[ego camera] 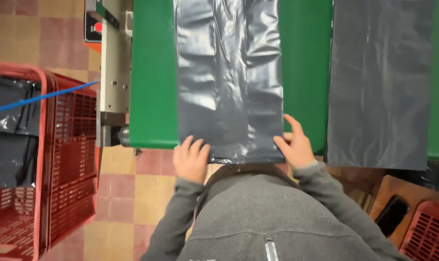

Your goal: Folding grey plastic bags on a conveyor belt and placing them into a collection crate.

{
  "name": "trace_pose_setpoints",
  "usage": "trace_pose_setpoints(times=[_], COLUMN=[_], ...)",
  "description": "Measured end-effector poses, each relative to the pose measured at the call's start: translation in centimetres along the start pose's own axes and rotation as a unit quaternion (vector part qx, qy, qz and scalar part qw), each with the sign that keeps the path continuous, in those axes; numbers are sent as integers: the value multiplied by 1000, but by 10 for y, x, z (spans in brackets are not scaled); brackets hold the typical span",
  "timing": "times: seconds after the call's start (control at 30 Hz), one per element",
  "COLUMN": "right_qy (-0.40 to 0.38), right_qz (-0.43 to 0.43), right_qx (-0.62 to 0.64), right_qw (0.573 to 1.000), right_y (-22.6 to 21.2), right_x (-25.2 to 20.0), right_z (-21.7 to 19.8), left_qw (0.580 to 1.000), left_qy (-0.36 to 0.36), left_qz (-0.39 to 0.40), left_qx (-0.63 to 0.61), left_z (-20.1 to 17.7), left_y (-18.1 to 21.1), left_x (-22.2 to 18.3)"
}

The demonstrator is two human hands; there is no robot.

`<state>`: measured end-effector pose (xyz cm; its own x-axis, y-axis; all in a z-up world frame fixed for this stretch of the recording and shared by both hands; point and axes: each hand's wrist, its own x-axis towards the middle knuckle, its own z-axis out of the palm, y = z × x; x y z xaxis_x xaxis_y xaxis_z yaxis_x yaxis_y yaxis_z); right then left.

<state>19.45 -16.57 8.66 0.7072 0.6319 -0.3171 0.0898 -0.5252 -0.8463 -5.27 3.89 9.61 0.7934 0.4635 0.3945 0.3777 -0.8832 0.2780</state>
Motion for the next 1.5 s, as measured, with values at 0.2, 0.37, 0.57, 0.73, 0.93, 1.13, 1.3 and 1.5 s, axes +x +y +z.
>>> trace_pose_setpoints(times=[0.2, 0.37, 0.57, 0.73, 0.93, 1.13, 1.3, 1.5], right_qy=[-136, -203, -169, 44, 26, -84, 21, 105], right_qz=[-55, 164, 109, -65, -295, -150, -301, -454], right_qx=[49, 314, 243, -169, -339, -447, -339, -269], right_qw=[988, 913, 949, 982, 893, 878, 891, 843], right_y=[10, 3, -29, -25, -67, -67, -90, -102], right_x=[0, 115, 333, 413, 445, 475, 401, 221], right_z=[-83, -126, -112, -78, -64, -37, -38, -44], left_qw=[946, 911, 945, 967, 950, 1000, 800, 328], left_qy=[-175, -115, -31, -37, -49, 20, -213, -126], left_qz=[-72, -50, -107, -206, -263, -21, -240, -402], left_qx=[-264, -393, -308, -142, -158, 6, -507, -845], left_z=[-58, -32, 143, 216, 213, 129, 192, 173], left_y=[-35, -64, -157, -191, -189, -95, -92, -179], left_x=[42, 193, 331, 351, 352, 367, 299, 232])
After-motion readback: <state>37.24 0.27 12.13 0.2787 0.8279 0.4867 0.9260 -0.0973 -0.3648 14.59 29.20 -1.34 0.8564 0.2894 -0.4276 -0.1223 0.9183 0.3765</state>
